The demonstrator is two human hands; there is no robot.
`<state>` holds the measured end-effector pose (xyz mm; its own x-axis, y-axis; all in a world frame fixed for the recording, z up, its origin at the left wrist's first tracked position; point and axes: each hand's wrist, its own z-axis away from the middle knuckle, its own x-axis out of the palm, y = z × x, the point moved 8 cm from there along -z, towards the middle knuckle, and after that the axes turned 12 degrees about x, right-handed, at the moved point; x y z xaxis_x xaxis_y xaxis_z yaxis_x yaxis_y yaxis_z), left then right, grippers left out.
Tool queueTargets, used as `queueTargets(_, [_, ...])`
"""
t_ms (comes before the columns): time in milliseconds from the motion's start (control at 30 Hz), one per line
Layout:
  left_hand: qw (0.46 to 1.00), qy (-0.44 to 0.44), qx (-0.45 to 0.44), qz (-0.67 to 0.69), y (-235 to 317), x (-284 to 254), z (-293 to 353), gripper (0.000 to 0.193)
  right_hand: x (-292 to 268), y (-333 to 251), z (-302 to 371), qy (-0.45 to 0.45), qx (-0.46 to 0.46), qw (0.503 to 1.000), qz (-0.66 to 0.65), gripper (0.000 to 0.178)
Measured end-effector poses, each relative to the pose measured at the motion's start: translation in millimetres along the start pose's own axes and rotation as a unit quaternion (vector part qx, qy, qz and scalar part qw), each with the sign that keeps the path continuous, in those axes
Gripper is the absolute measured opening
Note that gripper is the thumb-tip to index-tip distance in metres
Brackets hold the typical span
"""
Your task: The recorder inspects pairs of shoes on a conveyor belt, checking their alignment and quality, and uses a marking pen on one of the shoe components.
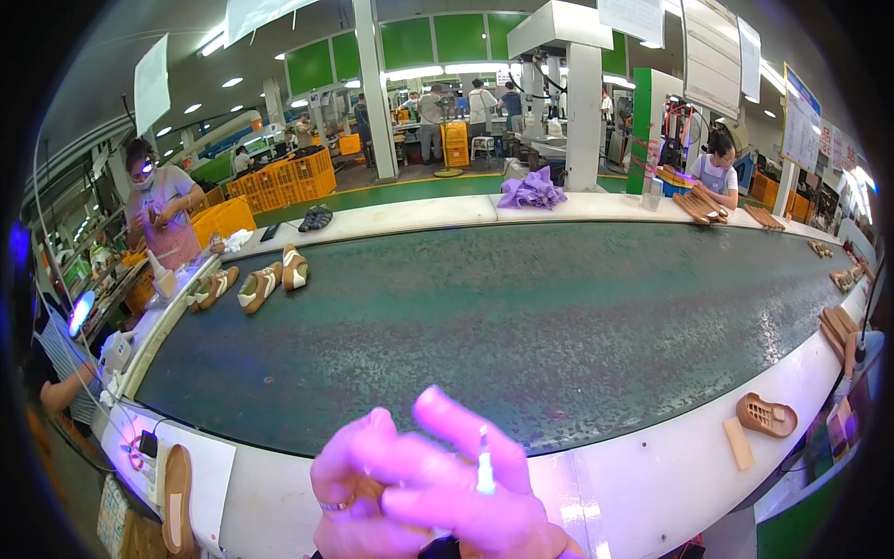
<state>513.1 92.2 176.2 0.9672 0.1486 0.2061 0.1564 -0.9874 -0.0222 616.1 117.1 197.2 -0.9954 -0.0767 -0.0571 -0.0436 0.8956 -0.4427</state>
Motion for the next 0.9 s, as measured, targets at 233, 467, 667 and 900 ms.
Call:
queueTargets(233, [0.979,0.021,-0.201,0.011,-42,-38,8,0.052,-2,24,4,0.194,0.165,0.961,-0.107,0.08])
queueTargets(467, [0.98,0.106,-0.163,0.038,-33,-63,-9,0.056,-38,9,6,0.208,0.115,0.967,-0.095,0.119])
queueTargets(667, [0.991,0.093,-0.093,0.024,-23,-91,-20,0.053,-26,15,26,-0.148,0.188,0.967,0.087,0.092])
queueTargets(900, [0.993,0.06,-0.066,0.078,-24,-90,-20,0.051,-120,106,134,-0.247,0.413,0.792,0.376,0.079])
